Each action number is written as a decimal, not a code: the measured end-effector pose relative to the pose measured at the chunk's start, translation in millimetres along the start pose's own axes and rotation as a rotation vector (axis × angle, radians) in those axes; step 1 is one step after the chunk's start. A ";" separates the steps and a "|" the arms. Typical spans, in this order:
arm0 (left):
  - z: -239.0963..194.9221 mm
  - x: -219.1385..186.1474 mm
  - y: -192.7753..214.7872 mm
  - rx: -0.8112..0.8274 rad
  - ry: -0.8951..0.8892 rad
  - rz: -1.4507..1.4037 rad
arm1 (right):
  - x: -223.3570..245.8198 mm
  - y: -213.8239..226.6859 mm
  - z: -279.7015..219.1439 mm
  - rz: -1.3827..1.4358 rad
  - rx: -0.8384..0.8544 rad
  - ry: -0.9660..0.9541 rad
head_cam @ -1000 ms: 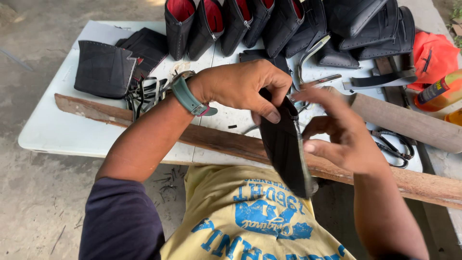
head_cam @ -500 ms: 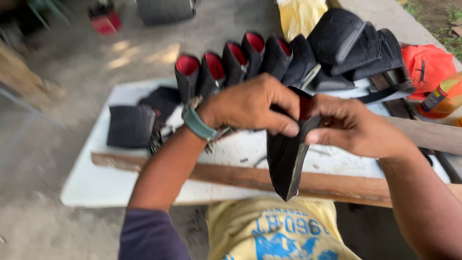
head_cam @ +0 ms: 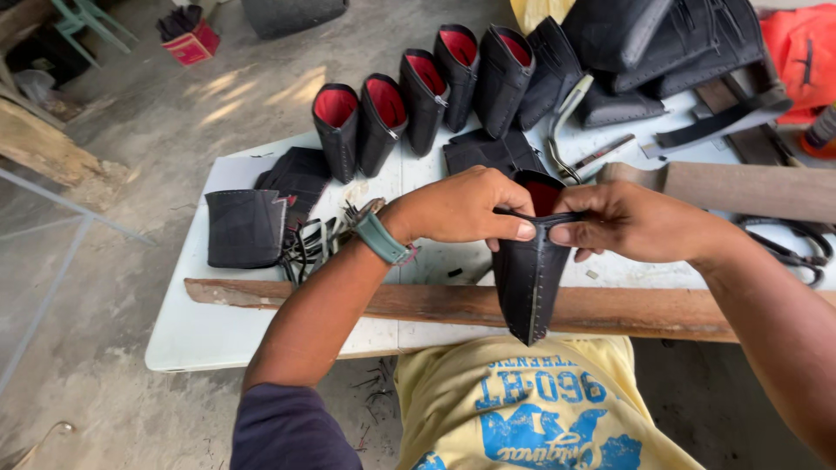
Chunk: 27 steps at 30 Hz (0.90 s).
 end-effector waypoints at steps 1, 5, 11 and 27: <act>0.6 1.9 -2.5 -0.002 0.006 0.012 | -7.2 -0.2 0.3 -0.036 0.007 -0.031; -3.7 -6.5 -2.6 -0.062 -0.169 0.182 | -11.1 -6.5 -0.3 0.055 0.033 -0.012; 0.4 -11.1 -9.4 0.000 -0.098 0.158 | -3.2 -15.1 -0.6 0.011 0.198 0.027; 8.1 6.8 -19.0 0.173 -0.025 0.276 | -4.1 -28.5 11.1 -0.168 0.382 0.057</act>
Point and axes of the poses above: each hand's wrist, its own z-axis towards the middle knuckle, its own y-axis out of the back of the hand, x = y × z, the point moved 9 cm from there along z, towards the middle knuckle, and after that the axes turned 13 degrees about -x, right-handed, at the moved point
